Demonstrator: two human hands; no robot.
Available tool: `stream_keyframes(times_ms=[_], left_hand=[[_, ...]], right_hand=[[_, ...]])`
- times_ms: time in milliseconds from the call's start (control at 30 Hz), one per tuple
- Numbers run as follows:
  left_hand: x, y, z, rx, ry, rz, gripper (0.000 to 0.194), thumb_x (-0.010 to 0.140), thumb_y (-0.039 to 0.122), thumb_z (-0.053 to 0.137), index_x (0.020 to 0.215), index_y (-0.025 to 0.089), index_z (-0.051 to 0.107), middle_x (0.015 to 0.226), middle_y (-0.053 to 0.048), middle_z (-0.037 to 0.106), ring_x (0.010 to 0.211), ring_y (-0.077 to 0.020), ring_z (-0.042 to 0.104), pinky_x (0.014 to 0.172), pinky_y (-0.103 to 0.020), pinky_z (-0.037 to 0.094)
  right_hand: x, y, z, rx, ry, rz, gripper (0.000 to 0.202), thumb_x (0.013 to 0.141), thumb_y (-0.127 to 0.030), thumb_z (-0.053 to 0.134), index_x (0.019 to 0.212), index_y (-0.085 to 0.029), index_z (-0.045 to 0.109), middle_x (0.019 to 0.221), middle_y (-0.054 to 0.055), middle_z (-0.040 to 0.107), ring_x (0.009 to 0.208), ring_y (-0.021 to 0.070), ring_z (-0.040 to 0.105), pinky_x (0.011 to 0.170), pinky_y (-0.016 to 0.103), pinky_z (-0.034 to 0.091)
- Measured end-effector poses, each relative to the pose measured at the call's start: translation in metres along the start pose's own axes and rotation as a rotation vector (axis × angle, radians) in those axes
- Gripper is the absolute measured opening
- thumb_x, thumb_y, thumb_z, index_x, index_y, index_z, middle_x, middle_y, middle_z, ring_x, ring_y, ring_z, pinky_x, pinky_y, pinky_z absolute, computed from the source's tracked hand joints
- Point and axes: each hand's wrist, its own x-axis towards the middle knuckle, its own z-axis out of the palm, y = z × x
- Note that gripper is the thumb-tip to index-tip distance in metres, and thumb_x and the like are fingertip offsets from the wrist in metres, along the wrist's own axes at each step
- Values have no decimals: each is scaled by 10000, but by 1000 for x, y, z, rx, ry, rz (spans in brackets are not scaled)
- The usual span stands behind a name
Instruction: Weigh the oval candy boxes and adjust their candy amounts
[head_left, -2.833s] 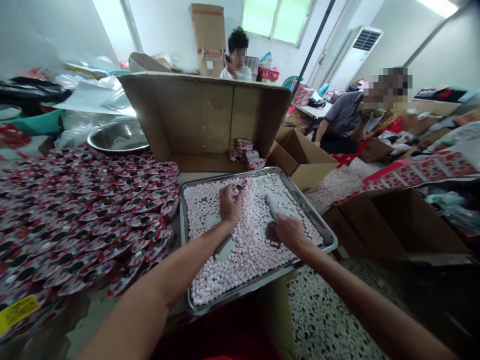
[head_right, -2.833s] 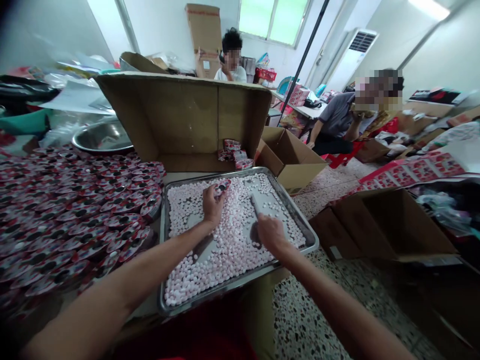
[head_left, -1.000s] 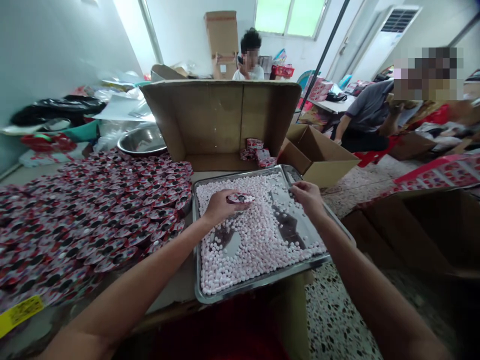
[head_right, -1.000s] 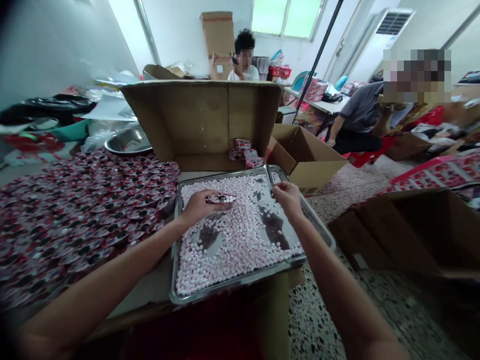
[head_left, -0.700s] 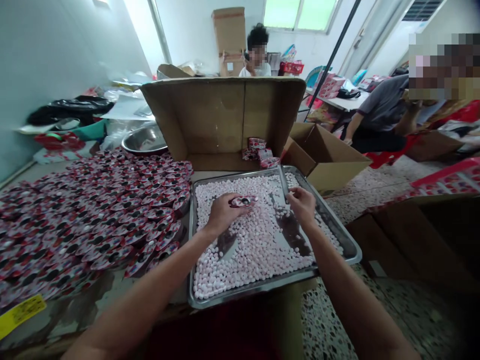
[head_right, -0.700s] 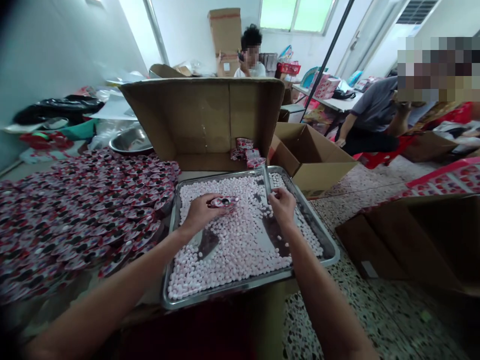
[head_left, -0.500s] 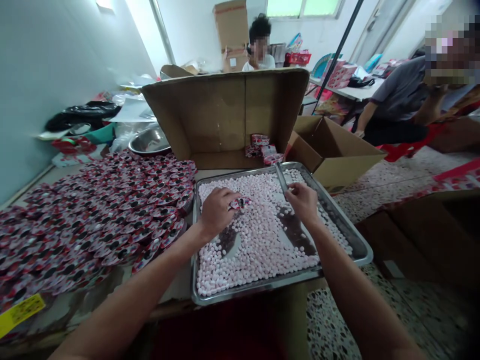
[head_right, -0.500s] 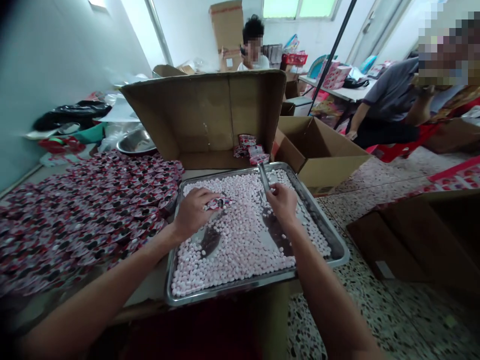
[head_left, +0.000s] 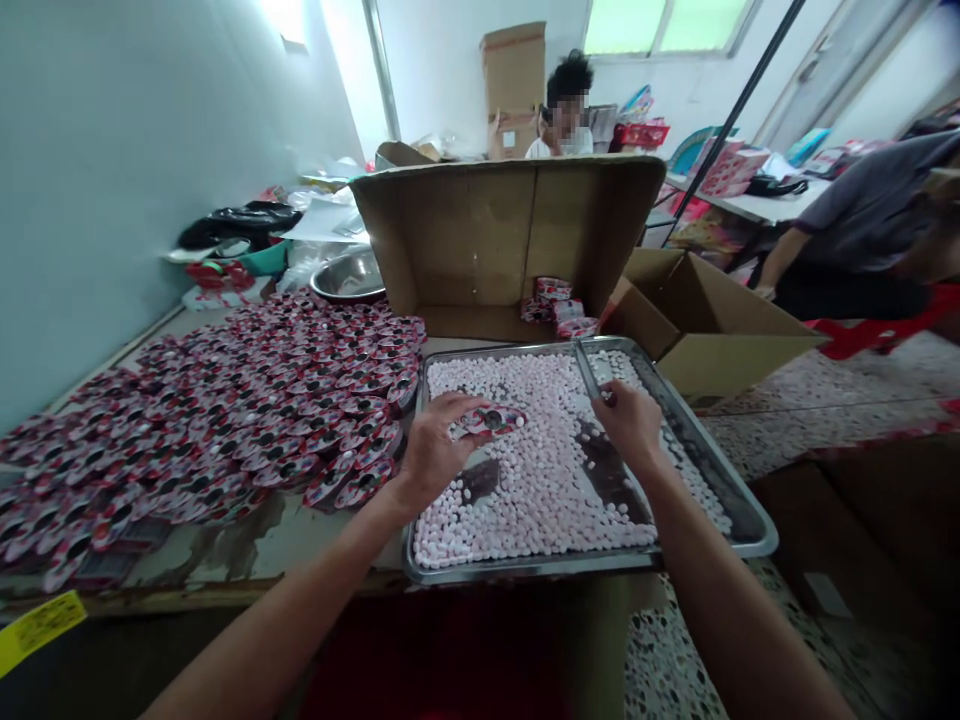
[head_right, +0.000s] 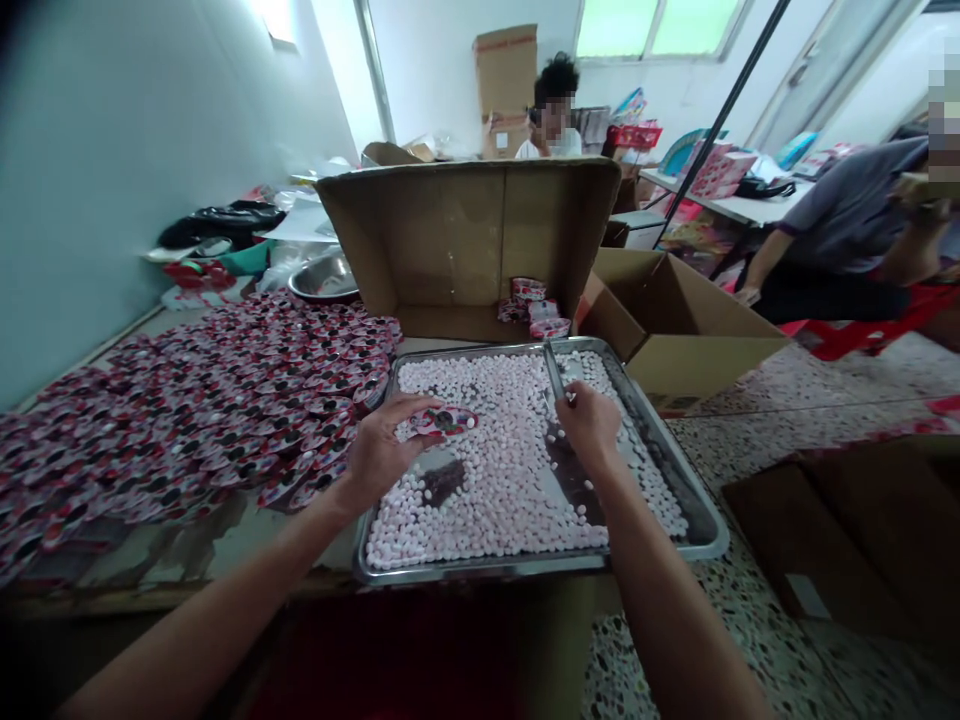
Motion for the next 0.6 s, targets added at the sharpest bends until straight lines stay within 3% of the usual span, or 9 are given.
stream_keyframes(times_ms=[167,267,367,467,533,600], left_hand=[[0,-10,7,18,42,-137,428,715,47,912,1080,248,818,1146,-44,801,1116,-233,740,1066,-366,569],[-10,-8,-10,-81,68,-256,396,750,141,920,1120,225,809,1156,-54,799,1098,-242,744,1017,-357,590],[-47,5,-53,-235,70,-426,431,772,288,930,1174,231,785,1099,-46,804,985,-237,757,896,-336,623],[-114,12,-109,-135,224,-493,401,772,351,910,1139,258,780,1122,-52,771,1023,-248,735,940,-356,616],[-163,4,-145,38,379,-479,339,782,388,872,1086,270,782,1182,-62,723,1109,-261,704,1007,-376,595],[-199,-19,-176,151,457,-500,332,789,416,825,1085,274,777,1166,-63,694,1116,-265,695,1012,-390,591]], right_hand=[[0,1,-4,-15,-6,35,283,958,-243,650,1183,-173,805,940,129,786,925,321,733,662,341,367],[-1,9,-2,47,-19,47,291,940,-266,667,1177,-164,801,933,153,781,948,349,730,669,372,386],[2,20,6,174,-15,63,250,876,-298,713,1086,-200,804,928,188,774,928,384,720,693,454,417],[4,26,10,525,-105,59,135,864,-469,704,922,-356,751,776,152,715,766,380,683,632,526,418],[2,25,6,715,-180,146,177,796,-573,733,867,-412,714,725,134,672,680,366,645,549,523,377],[-2,20,-2,790,-210,230,254,704,-583,766,848,-387,692,705,147,645,611,338,617,493,493,323]])
